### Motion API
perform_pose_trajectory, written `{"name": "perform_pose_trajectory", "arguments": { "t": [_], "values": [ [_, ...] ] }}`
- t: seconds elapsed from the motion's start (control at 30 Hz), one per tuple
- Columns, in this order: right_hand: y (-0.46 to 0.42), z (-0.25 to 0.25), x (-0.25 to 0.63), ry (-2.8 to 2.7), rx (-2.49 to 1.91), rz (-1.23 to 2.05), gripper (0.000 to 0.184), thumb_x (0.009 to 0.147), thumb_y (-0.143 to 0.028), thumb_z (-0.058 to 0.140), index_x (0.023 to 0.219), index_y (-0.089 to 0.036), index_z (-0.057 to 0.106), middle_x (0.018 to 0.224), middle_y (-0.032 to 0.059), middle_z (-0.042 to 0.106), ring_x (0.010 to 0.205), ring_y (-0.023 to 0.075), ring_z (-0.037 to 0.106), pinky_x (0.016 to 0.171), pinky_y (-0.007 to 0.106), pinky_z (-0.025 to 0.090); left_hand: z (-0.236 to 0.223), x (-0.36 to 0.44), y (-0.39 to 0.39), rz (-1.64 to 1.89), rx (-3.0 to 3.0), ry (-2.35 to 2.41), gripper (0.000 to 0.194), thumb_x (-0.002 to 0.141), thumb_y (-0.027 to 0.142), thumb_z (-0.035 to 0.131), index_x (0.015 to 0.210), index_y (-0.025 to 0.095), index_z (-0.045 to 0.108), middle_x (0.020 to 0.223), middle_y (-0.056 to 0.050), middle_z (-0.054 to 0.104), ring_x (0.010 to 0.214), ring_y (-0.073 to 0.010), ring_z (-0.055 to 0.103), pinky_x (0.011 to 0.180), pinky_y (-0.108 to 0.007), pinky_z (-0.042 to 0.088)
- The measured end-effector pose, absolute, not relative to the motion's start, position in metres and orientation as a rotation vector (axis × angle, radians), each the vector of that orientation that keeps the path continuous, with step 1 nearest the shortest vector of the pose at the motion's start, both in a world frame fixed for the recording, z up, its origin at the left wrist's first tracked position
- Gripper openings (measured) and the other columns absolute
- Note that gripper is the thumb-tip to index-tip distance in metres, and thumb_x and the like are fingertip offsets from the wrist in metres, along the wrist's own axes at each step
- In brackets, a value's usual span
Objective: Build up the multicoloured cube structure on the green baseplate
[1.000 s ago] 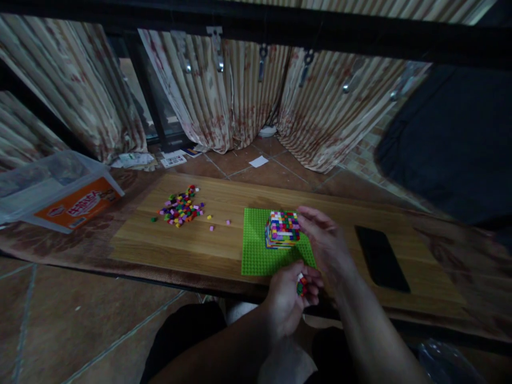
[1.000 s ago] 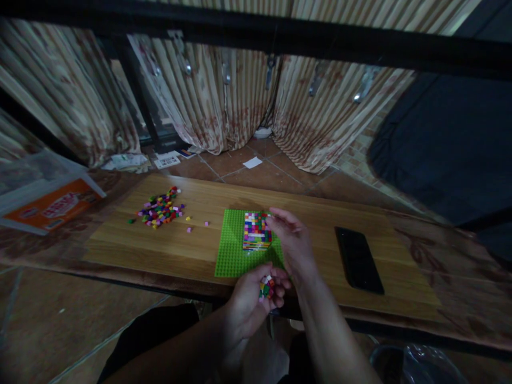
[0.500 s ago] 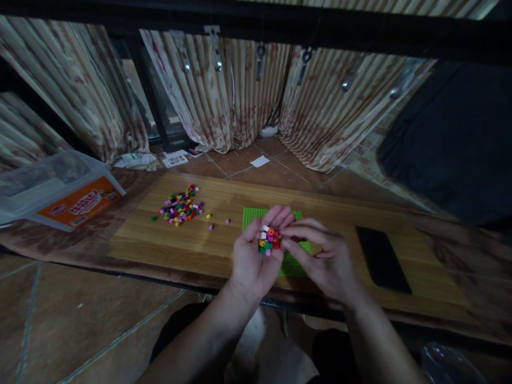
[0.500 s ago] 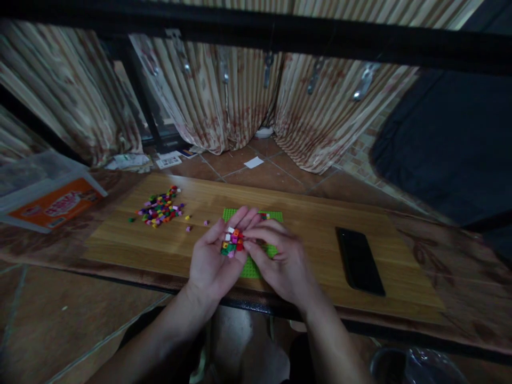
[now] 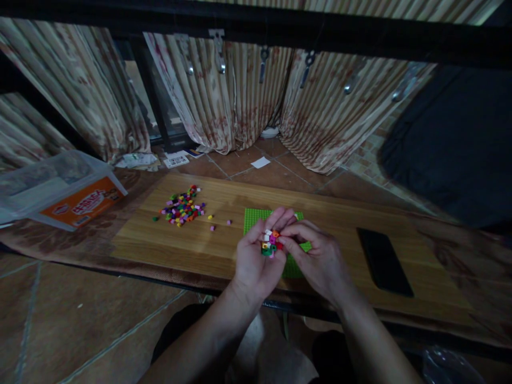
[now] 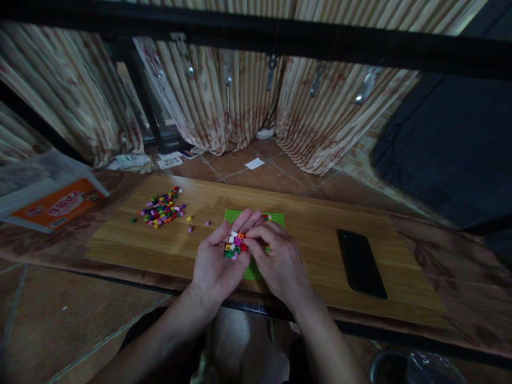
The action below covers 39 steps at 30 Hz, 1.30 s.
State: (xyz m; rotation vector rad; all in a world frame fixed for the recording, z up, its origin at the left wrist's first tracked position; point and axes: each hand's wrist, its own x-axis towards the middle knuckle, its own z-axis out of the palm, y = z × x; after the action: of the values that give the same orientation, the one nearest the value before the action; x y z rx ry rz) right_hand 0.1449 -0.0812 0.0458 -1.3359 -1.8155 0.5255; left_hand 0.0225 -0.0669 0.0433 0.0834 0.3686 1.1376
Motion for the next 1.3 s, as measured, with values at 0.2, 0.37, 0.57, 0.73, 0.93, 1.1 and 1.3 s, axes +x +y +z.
{"name": "perform_pose_trajectory", "arguments": {
  "t": [0.2,0.37,0.57,0.73,0.93,1.1,1.3],
  "values": [
    [-0.082,0.047,0.143,-1.830,-1.338,0.536,0.017,0.087,-0.019,0.060,0.099,-0.026,0.068,0.098,0.0007,0.066,0.092,0.0160,0.062,0.082,0.030,0.048,0.045,0.022,-0.068,1.142,0.093,0.397,0.036,0.092,0.027,0.043,0.106,0.007,0.069,0.121,-0.015,0.067,0.123,-0.0231,0.056,0.109,-0.031,0.036],
    [-0.084,0.050,0.141,-1.874,-1.331,0.516,0.013,0.087,-0.017,0.059,0.092,-0.025,0.068,0.094,-0.0004,0.065,0.092,0.0155,0.061,0.082,0.029,0.047,0.045,0.023,-0.067,1.143,0.082,0.388,0.036,0.091,0.028,0.044,0.108,0.006,0.068,0.122,-0.016,0.066,0.125,-0.0244,0.054,0.111,-0.033,0.034],
    [-0.085,0.049,0.140,-1.787,-1.359,0.502,0.007,0.085,-0.018,0.062,0.084,-0.023,0.065,0.081,-0.0025,0.065,0.073,0.0122,0.058,0.068,0.025,0.045,0.044,0.024,-0.066,1.171,0.045,0.387,0.035,0.091,0.028,0.046,0.108,0.007,0.067,0.119,-0.016,0.067,0.123,-0.0236,0.056,0.109,-0.033,0.038],
    [-0.082,0.041,0.147,-1.595,-1.301,0.517,0.005,0.085,-0.025,0.063,0.087,-0.023,0.066,0.081,-0.0012,0.069,0.073,0.0135,0.061,0.068,0.026,0.047,0.045,0.019,-0.060,1.211,-0.007,0.390,0.033,0.090,0.026,0.045,0.107,0.007,0.066,0.115,-0.016,0.069,0.117,-0.0237,0.061,0.104,-0.033,0.045],
    [-0.072,0.028,0.160,-1.564,-1.349,0.505,0.010,0.084,-0.030,0.063,0.085,-0.022,0.068,0.079,0.0002,0.067,0.071,0.0145,0.060,0.067,0.028,0.047,0.052,-0.005,-0.043,1.386,-0.022,0.439,0.033,0.090,0.023,0.043,0.110,0.007,0.065,0.108,-0.015,0.072,0.113,-0.0229,0.063,0.102,-0.035,0.047],
    [-0.068,0.019,0.158,-1.741,-1.417,0.448,0.012,0.087,-0.027,0.058,0.086,-0.022,0.069,0.088,0.0030,0.066,0.079,0.0165,0.061,0.074,0.032,0.048,0.052,-0.018,-0.036,1.454,0.004,0.485,0.034,0.090,0.024,0.044,0.110,0.007,0.065,0.109,-0.016,0.071,0.115,-0.0228,0.062,0.102,-0.033,0.046],
    [-0.065,0.013,0.153,-1.763,-1.412,0.362,0.012,0.086,-0.027,0.061,0.086,-0.023,0.072,0.091,0.0040,0.066,0.088,0.0188,0.064,0.080,0.034,0.049,0.051,-0.018,-0.037,1.443,0.012,0.501,0.030,0.089,0.024,0.046,0.100,0.008,0.068,0.108,-0.016,0.071,0.116,-0.0233,0.061,0.102,-0.033,0.046]
  ]
}}
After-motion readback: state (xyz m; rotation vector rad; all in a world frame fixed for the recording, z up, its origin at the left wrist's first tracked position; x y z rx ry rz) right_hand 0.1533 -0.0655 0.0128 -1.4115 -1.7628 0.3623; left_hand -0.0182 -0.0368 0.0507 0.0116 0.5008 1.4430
